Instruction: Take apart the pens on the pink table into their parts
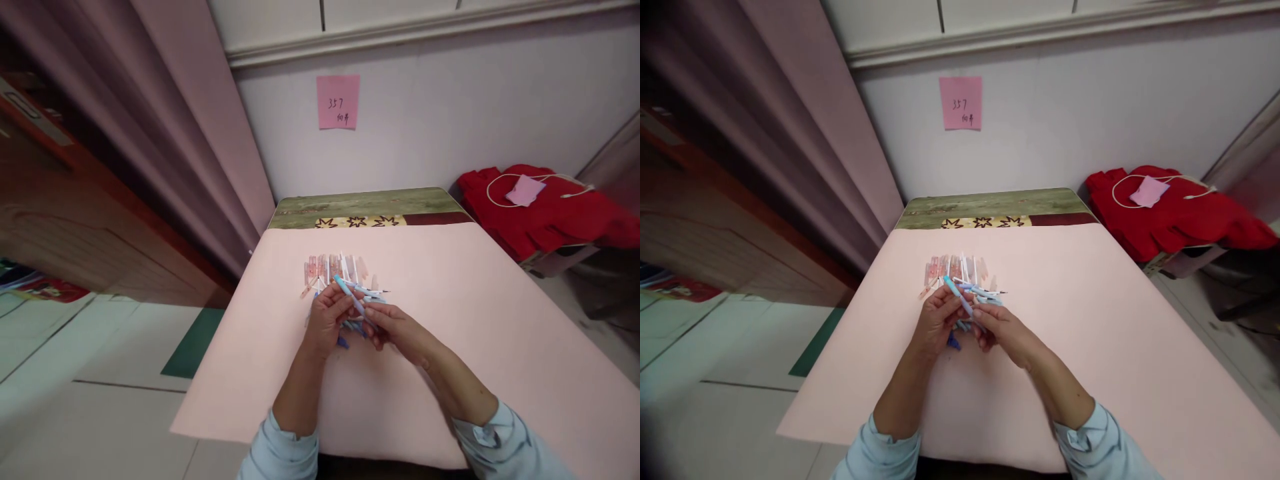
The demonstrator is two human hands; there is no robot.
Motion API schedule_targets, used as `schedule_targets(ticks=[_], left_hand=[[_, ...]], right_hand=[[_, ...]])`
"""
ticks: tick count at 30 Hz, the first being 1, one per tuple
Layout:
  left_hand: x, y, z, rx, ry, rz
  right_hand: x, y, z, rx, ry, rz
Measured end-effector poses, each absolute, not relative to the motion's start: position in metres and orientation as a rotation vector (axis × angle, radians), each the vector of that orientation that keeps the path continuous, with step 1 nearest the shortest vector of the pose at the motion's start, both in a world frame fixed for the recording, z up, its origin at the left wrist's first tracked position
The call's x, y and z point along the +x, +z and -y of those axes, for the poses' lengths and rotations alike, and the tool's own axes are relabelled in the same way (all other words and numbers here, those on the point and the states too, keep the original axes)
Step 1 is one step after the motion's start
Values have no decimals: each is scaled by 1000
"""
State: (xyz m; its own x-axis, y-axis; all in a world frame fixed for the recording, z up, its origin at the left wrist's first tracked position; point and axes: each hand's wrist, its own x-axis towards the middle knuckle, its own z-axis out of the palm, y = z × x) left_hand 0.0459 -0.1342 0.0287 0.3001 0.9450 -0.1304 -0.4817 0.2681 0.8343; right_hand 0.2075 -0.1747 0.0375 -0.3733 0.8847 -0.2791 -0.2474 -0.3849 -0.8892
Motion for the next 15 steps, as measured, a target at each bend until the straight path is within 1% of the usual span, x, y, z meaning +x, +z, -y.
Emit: schedule_targets(ticks=[3,5,7,13,15], left_hand=[[47,31,135,772,1049,-746],[48,32,135,779,1044,-794],[51,32,136,796,1062,-842],[58,28,133,804,1160,-922],[59,27,132,785,1171,-925]], right_hand=[[214,35,174,-977,1948,971],[215,33,174,-993,1945,1002],[214,31,173,-1024,1878,1052],[207,27,173,-1142,1532,1087],[205,27,174,-1216,1499,1119]])
